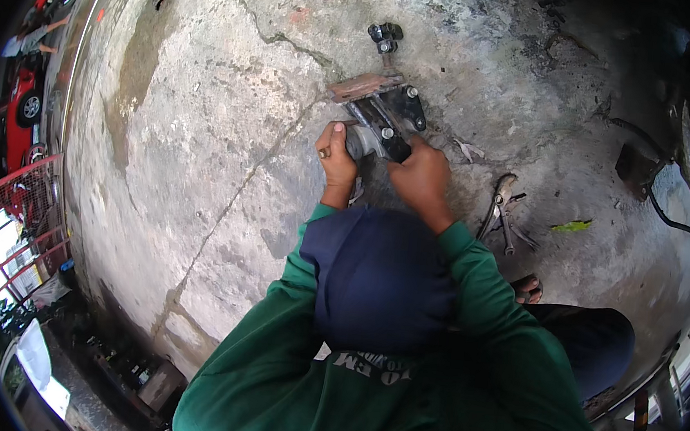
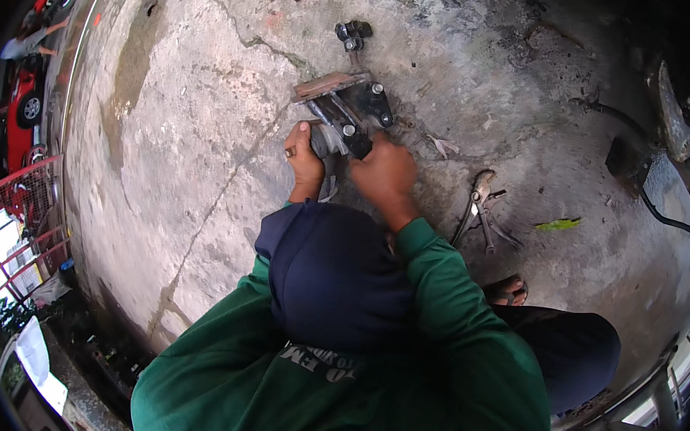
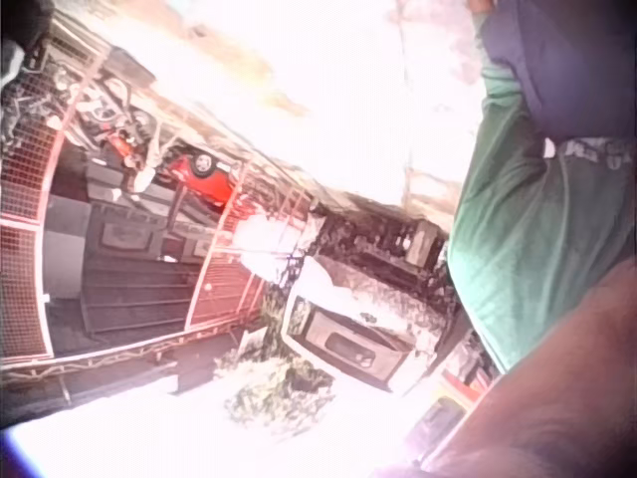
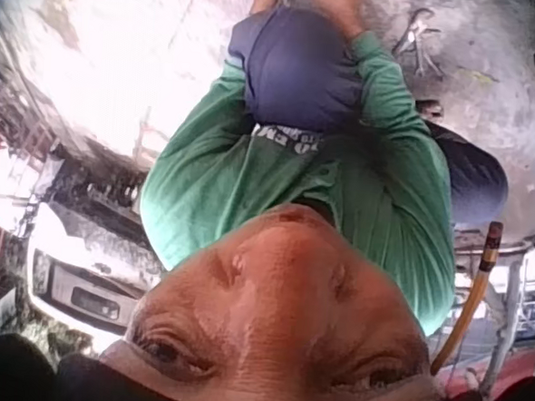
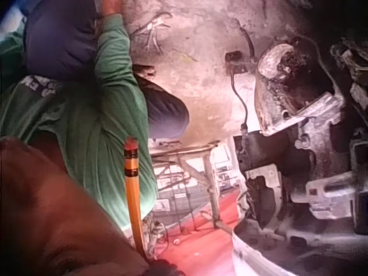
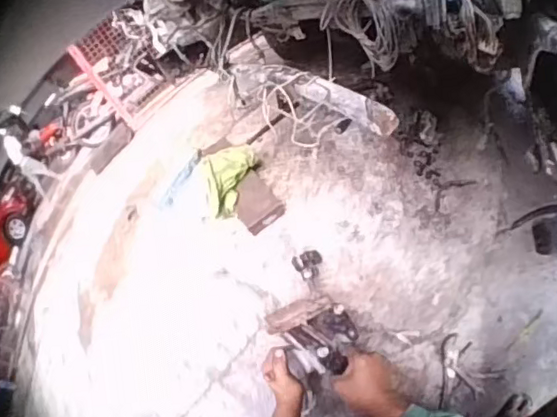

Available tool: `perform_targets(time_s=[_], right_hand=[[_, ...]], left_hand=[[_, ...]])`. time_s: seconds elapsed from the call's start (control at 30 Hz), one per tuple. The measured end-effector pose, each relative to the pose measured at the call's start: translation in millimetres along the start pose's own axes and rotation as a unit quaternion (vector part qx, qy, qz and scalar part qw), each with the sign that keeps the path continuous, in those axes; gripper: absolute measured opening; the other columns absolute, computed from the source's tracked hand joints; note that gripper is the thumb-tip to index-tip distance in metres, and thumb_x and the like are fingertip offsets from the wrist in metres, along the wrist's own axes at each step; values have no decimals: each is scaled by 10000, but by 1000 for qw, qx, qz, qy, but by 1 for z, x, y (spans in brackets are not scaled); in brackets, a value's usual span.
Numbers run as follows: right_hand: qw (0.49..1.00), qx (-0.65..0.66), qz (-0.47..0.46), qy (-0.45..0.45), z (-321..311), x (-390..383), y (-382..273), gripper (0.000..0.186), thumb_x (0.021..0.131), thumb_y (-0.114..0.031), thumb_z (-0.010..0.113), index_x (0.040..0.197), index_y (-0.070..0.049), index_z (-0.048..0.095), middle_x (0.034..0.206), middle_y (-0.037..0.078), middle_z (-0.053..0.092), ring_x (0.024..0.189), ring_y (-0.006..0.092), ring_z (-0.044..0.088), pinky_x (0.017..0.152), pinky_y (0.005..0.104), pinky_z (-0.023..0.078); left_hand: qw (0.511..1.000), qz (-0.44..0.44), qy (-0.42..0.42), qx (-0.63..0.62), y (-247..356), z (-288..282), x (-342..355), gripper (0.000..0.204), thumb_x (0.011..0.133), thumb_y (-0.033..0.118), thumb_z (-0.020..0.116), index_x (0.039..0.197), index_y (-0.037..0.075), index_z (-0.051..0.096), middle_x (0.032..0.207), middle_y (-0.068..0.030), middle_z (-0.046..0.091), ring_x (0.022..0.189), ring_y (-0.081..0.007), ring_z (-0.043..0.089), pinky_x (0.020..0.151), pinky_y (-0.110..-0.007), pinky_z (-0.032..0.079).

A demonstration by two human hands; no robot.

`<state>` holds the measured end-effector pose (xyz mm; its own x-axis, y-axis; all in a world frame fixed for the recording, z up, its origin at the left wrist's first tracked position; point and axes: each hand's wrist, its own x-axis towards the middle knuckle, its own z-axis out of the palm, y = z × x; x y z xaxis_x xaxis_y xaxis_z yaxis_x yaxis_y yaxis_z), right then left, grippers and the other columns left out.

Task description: The person sits on the floor and uses pliers and a wrench to disassemble and reassemble a metal car part. They remove a bolt, separate components, and then reattach them before attempting to fit the part into the vehicle's undercarriage.

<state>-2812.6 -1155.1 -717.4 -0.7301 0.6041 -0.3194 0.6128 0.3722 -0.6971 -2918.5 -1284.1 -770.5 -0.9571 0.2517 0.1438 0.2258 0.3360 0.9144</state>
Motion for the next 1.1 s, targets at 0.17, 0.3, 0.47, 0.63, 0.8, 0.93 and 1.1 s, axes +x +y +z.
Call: perform_targets(time_s=[0.17, 0.3, 0.47, 0.63, 0.8, 0.93, 1.1], right_hand=[[1000, 3, -7, 6, -1, -8, -3, 347, 671, -235, 802, 904, -11, 675, 713, 191, 695, 741, 418, 703, 712, 507, 559], [999, -3, -20, -27, -11, -2, -1, 336, 708, -274, 824, 889, -43, 660, 774, 147, 727, 803, 401, 716, 751, 508, 562], [998, -20, -20, -62, -22, 4, 3, 344, 724, -258, 819, 949, -35, 684, 825, 163, 731, 864, 389, 714, 774, 488, 554], [999, -25, -5, 20, -20, 10, 40, 376, 743, -222, 797, 1072, -61, 709, 859, 169, 737, 896, 382, 713, 803, 474, 551], [994, 19, -42, 95, -31, 13, 56, 328, 727, -224, 788, 1009, -63, 744, 874, 177, 739, 881, 379, 717, 797, 471, 557], [995, -17, -33, 94, -28, -3, 42, 292, 693, -193, 767, 959, -73, 755, 843, 166, 733, 838, 363, 715, 769, 458, 555], [986, -117, -95, 68, -48, -3, 31, 255, 705, -134, 743, 944, -48, 722, 954, 154, 725, 943, 351, 708, 789, 472, 559]], left_hand=[[998, -51, -26, -11, -4, -7, -8, 474, 1049, 305, 389, 928, -51, 678, 826, -171, 651, 780, -258, 568, 772, -393, 444], [999, -31, -41, -8, 1, -5, -8, 467, 1052, 301, 392, 950, -51, 680, 823, -171, 648, 786, -250, 573, 775, -390, 446], [999, 3, -52, -8, 3, -9, -9, 341, 1038, 240, 484, 915, -34, 645, 733, -149, 593, 687, -218, 539, 671, -388, 446], [989, -2, -131, 72, 32, 6, -11, 317, 949, 291, 688, 991, -22, 653, 859, -244, 694, 822, -421, 685, 741, -445, 518], [978, 77, -180, 78, 59, 5, -5, 454, 879, 376, 783, 1086, -14, 676, 917, -230, 699, 824, -380, 691, 749, -435, 528], [956, -119, -258, 71, 64, -14, -27, 485, 857, 264, 820, 1220, 0, 634, 1004, -188, 704, 934, -268, 690, 825, -377, 539], [936, -36, -350, 17, 49, -40, -42, 563, 854, 105, 802, 1357, -4, 573, 1148, -162, 693, 1074, -213, 656, 906, -310, 530]])
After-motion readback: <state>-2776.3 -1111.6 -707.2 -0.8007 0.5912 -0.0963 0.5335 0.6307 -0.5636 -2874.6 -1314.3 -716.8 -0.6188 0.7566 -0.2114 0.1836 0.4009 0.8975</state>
